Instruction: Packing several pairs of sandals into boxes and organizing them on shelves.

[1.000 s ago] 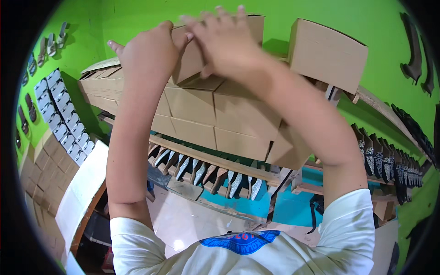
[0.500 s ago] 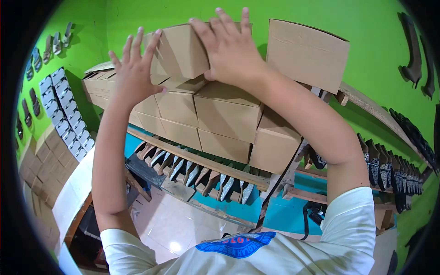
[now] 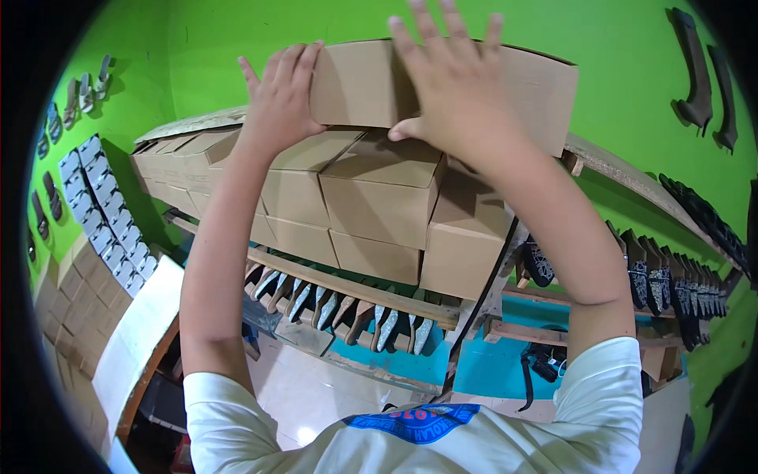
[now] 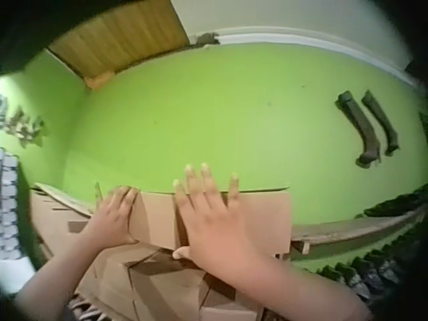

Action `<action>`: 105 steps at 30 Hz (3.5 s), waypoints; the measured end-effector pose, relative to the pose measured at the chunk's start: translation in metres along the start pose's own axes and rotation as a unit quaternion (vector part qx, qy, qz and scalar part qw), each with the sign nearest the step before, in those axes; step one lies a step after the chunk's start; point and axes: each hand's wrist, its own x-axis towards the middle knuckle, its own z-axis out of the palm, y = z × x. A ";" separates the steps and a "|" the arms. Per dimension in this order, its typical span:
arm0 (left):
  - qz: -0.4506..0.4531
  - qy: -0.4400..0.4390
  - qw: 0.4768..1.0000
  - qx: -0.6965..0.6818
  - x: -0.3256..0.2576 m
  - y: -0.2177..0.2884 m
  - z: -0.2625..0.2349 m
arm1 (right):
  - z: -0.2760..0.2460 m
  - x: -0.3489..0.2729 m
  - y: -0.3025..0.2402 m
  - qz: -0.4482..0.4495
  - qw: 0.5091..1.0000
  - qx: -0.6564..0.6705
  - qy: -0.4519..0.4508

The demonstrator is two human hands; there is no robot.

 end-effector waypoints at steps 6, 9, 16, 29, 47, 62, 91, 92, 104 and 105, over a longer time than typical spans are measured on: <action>0.011 -0.010 1.000 -0.016 0.015 0.023 0.009 | -0.059 0.011 0.049 0.045 0.884 0.133 -0.446; 0.031 0.009 0.999 -0.003 0.018 0.030 0.014 | -0.063 0.008 0.052 0.050 0.871 0.146 -0.467; 0.029 0.038 0.998 -0.043 0.014 0.030 0.013 | -0.062 0.006 0.050 0.050 0.876 0.139 -0.459; 0.014 0.020 0.997 -0.068 0.010 0.028 0.002 | -0.052 -0.002 0.050 0.038 0.885 0.158 -0.437; 0.015 0.015 0.999 -0.033 0.007 0.032 -0.004 | -0.076 0.044 0.060 0.039 0.795 0.195 -0.573; -0.052 -0.038 0.994 -0.084 -0.092 0.062 -0.058 | -0.161 -0.024 -0.011 0.202 0.806 0.381 -0.406; -0.509 -0.434 0.732 0.131 -0.449 -0.118 -0.373 | -0.320 0.170 -0.461 0.054 0.340 0.843 -0.413; -0.517 -0.437 0.725 0.124 -0.450 -0.123 -0.380 | -0.324 0.178 -0.468 0.049 0.334 0.848 -0.409; -0.583 -0.461 0.650 0.156 -0.511 -0.190 -0.428 | -0.343 0.259 -0.586 -0.015 0.274 0.880 -0.388; -0.582 -0.463 0.648 0.162 -0.515 -0.200 -0.430 | -0.342 0.266 -0.598 -0.016 0.271 0.881 -0.387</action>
